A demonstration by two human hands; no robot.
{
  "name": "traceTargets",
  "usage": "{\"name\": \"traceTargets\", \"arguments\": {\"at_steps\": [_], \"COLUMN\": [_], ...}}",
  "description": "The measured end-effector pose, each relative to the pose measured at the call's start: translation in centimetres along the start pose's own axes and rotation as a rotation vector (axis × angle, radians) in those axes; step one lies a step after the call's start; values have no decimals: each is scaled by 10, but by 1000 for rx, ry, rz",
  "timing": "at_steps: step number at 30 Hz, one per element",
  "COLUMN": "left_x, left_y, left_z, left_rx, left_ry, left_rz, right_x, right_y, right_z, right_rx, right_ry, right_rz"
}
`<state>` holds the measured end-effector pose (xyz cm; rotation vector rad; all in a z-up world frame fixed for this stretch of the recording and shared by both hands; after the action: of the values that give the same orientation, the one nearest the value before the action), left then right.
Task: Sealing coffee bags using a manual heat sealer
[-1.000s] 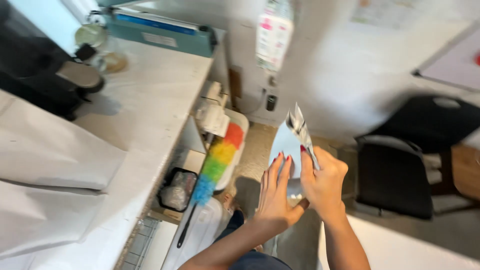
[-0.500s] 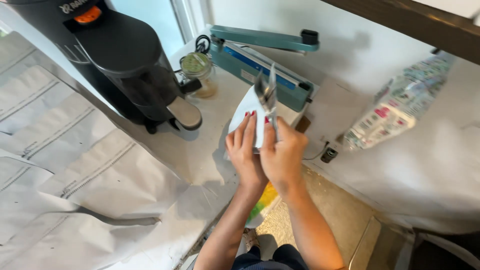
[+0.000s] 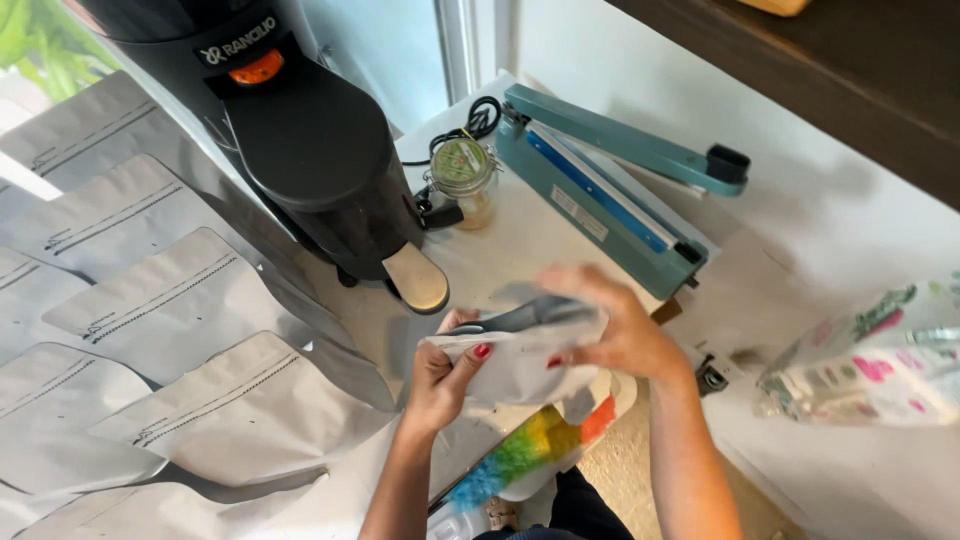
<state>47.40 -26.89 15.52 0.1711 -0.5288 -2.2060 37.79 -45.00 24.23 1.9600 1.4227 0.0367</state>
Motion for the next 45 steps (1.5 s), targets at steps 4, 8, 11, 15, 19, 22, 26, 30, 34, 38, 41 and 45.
{"name": "traceTargets", "arguments": {"at_steps": [4,8,11,15,19,22,26,30,34,38,41,45], "left_x": [3,-1,-2,55,118,145,157,149,125,104,98,101], "left_y": [16,12,51,142,195,214,236,255,243,230,238,252], "left_z": [5,-13,-7,-4,-107,-243,-306,-263,-277,-311,-291,-254], "left_rx": [53,-157,-264,-331,-426,-588,-762,-751,-771,-780,-762,-782], "left_ry": [-35,303,468,470,570,541,567,494,653,810,835,863], "left_rz": [41,155,194,-36,-402,-537,-552,-512,-374,-166,-114,-211], "right_x": [3,-4,-13,-36,-33,-42,-65,-62,-56,-54,-51,-47], "right_y": [-2,-22,-14,-39,-96,-85,-45,-44,-62,-61,-62,-70], "right_z": [7,7,-4,77,214,229,217,266,303,307,313,328], "right_rx": [-86,-240,-222,94,599,708,838,836,913,892,897,869], "right_ry": [33,-302,-322,54,385,515,593,636,694,736,759,776], "right_rz": [-83,-11,173,452,861,1064,1185,1194,1234,1231,1217,1225]}}
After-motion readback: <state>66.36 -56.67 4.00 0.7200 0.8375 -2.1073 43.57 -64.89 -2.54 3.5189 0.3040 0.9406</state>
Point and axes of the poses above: each hand's wrist, its own y-axis towards the middle knuckle, its own x-axis out of the palm, z = x × y, the point moved 9 cm from there along y, towards the middle knuckle, and after that the axes turned 1 degree about -x, right-handed, at the moved point
